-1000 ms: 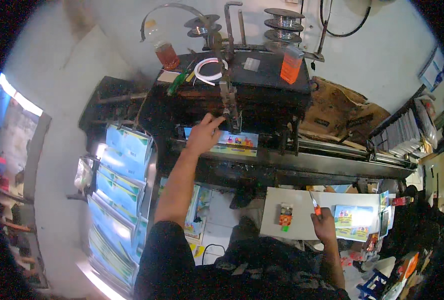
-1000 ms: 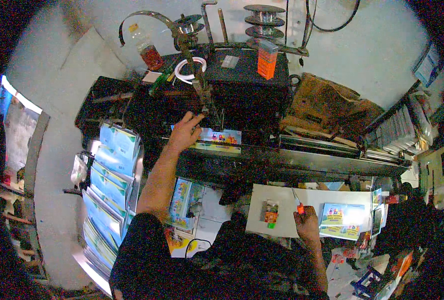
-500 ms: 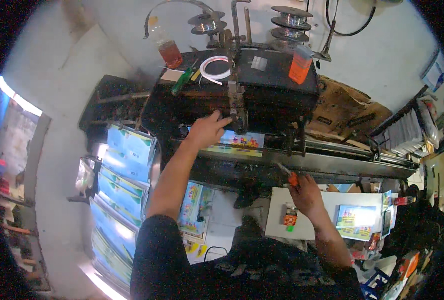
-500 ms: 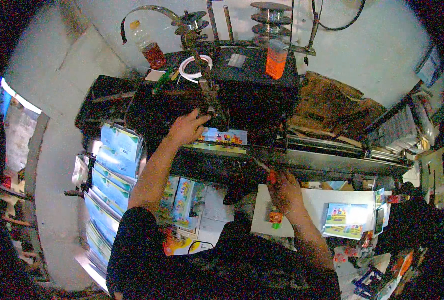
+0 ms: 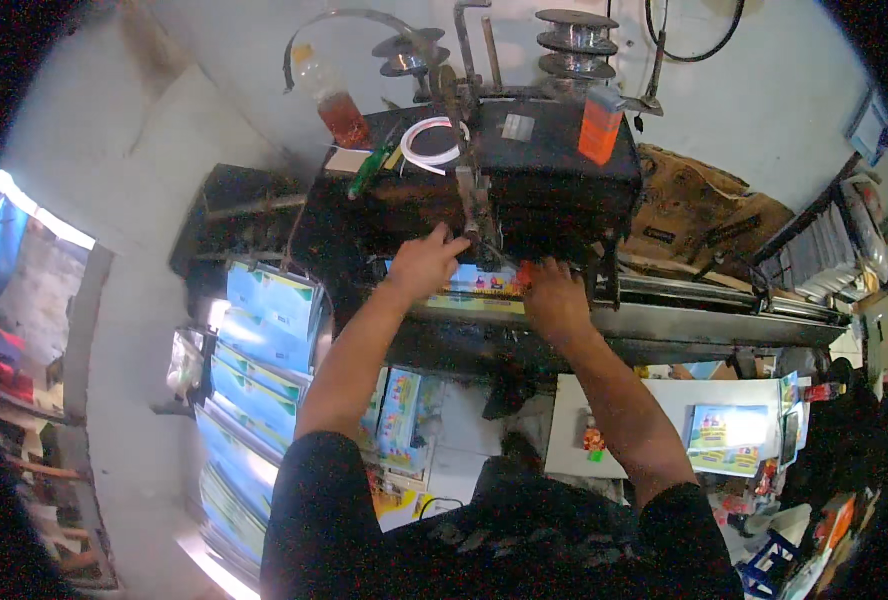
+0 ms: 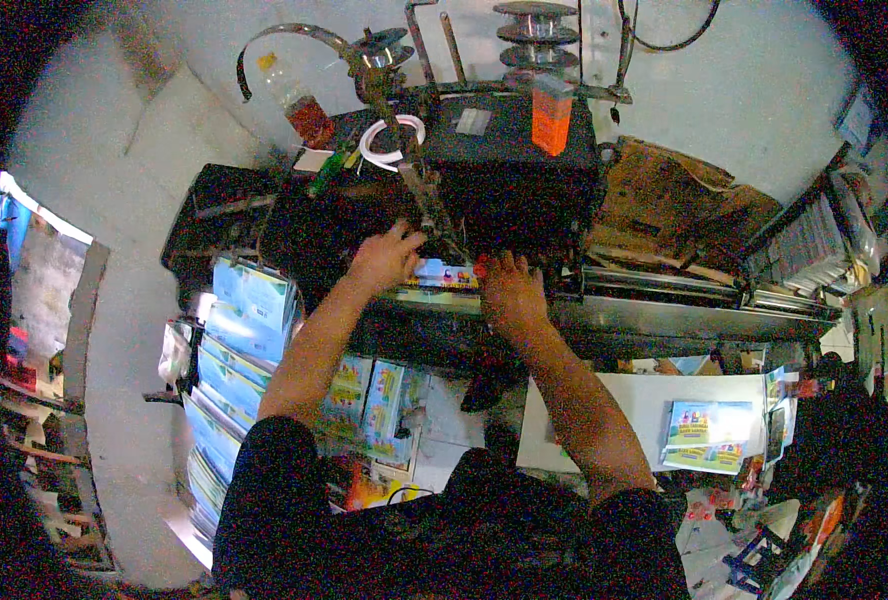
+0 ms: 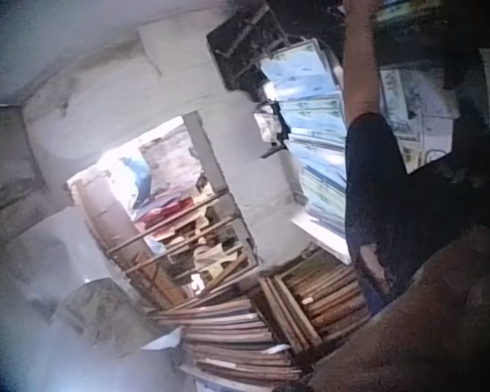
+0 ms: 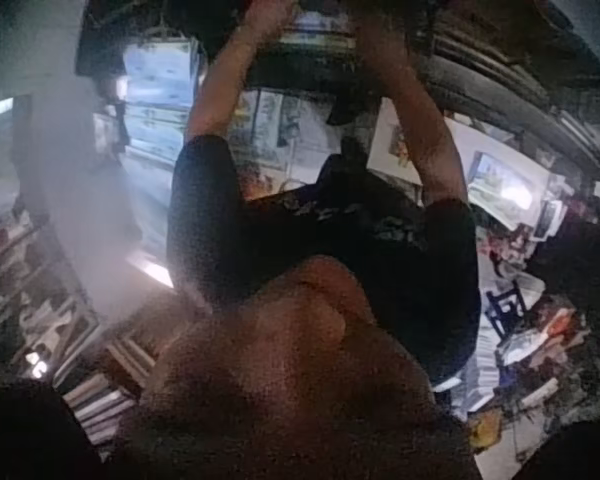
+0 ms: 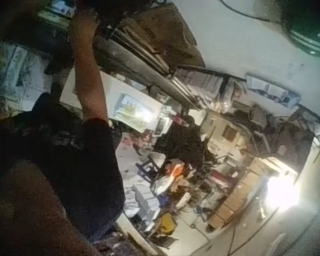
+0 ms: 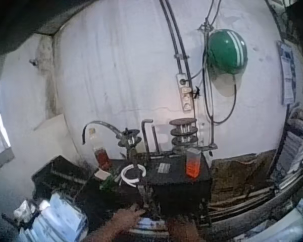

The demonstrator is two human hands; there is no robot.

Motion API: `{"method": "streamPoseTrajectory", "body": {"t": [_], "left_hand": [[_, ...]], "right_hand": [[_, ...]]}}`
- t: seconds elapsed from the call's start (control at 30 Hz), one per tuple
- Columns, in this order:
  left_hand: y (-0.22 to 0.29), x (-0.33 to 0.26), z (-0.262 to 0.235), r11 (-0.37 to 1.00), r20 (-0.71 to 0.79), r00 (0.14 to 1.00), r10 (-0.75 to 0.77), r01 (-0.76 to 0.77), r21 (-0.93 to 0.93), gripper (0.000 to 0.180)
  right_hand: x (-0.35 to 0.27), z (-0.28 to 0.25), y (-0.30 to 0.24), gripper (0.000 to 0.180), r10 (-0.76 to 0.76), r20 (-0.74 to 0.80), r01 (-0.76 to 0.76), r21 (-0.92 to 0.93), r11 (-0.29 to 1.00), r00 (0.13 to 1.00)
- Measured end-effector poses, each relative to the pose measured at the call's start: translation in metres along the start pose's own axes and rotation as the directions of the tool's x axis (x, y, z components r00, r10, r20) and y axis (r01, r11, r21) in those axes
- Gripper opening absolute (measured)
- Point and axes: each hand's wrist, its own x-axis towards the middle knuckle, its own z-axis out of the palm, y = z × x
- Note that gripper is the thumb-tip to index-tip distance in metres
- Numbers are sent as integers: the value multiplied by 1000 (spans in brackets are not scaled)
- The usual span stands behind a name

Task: The person handles metal spools on a machine, uses pliers to adjust wire components, and manipulates parts of the assembly line mechanism.

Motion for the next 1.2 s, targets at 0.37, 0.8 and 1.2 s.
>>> {"method": "streamPoseTrajectory", "body": {"t": [0.37, 0.8, 1.2], "left_hand": [[-2, 1, 12, 999, -154, 987, 42, -45, -15, 36], [-6, 5, 16, 998, -170, 984, 61, -59, 15, 32], [-8, 10, 17, 999, -81, 996, 44, -45, -11, 39]], "right_hand": [[-2, 12, -7, 37, 48, -56, -46, 32, 998, 997], [-5, 21, -6, 45, 80, -22, -79, 59, 995, 997], [-3, 16, -10, 43, 54, -45, -47, 147, 988, 998]]}}
